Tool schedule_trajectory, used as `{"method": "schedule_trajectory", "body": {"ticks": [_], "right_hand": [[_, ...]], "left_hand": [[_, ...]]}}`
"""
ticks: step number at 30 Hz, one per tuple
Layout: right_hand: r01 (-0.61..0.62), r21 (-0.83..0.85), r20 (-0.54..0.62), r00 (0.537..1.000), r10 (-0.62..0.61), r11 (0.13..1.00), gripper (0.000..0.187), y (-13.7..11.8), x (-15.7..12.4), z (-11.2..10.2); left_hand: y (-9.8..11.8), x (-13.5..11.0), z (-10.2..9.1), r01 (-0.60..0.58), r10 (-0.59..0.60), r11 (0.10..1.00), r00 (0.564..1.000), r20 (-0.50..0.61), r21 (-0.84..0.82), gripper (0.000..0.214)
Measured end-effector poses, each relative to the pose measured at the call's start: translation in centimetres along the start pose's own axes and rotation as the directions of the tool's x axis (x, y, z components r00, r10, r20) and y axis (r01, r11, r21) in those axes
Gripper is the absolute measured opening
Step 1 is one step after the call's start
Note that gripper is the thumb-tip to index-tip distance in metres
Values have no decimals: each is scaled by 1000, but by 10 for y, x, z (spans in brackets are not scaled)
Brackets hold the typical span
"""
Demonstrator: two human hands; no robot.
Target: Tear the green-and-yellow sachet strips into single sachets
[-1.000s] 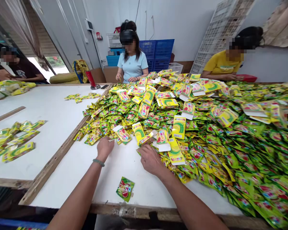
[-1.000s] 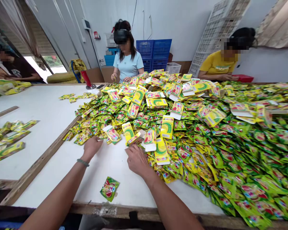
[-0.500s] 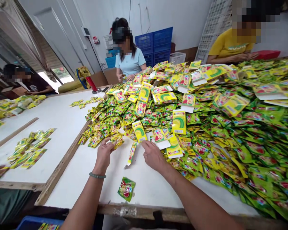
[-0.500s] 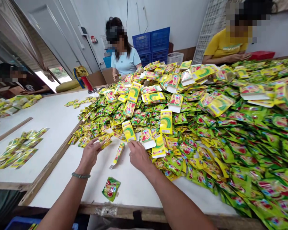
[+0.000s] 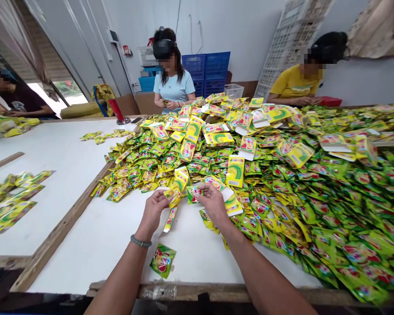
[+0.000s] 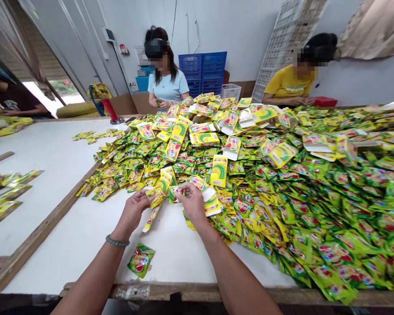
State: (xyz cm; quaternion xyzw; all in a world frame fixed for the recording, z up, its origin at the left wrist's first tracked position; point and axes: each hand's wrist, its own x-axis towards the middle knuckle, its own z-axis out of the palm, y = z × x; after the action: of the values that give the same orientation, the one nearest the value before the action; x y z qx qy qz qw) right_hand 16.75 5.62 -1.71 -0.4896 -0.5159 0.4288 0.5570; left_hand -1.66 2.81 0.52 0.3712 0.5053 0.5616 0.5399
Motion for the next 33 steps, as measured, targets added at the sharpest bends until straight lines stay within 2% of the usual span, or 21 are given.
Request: {"method": "schedule_trajectory", "body": {"ticks": [2,5,10,15,18,22,26,30,33], "right_hand": [[-46,152,33,999,42,987,43,-2,-1,3],[-74,217,83,995,58,973,48,-6,-6,7],[-91,85,127,989,80,992,34,-7,-9,6],[-132,68,33,991,130,989,34,-4,-8,3],[-133,46,8,991,133,990,36,-2,-9,4],[-157,95,-50,985,162,983,38,0,-11,7],[-148,5,35,988,147,989,36,-1,-15,11],[-30,-192,41,998,39,981,33,-5,-20,14],[-32,-159,130,990,53,987,27,-9,-22,14]], "left_hand": [[1,-5,5,1,-1,1000,999,35,17,29],[1,-10,14,18,-19,1000,997,80,15,30],[-3,-11,14,32,-30,999,993,117,-20,32],[-7,-8,8,41,-39,999,994,103,-15,31],[-8,-8,11,49,-46,998,994,94,-27,31],[-11,-12,17,81,-72,992,993,90,-99,37],[-10,-16,20,93,-74,984,989,125,-155,33],[-7,-18,19,98,-76,982,988,135,-163,26],[-8,-15,16,105,-90,987,987,130,-118,30]]}}
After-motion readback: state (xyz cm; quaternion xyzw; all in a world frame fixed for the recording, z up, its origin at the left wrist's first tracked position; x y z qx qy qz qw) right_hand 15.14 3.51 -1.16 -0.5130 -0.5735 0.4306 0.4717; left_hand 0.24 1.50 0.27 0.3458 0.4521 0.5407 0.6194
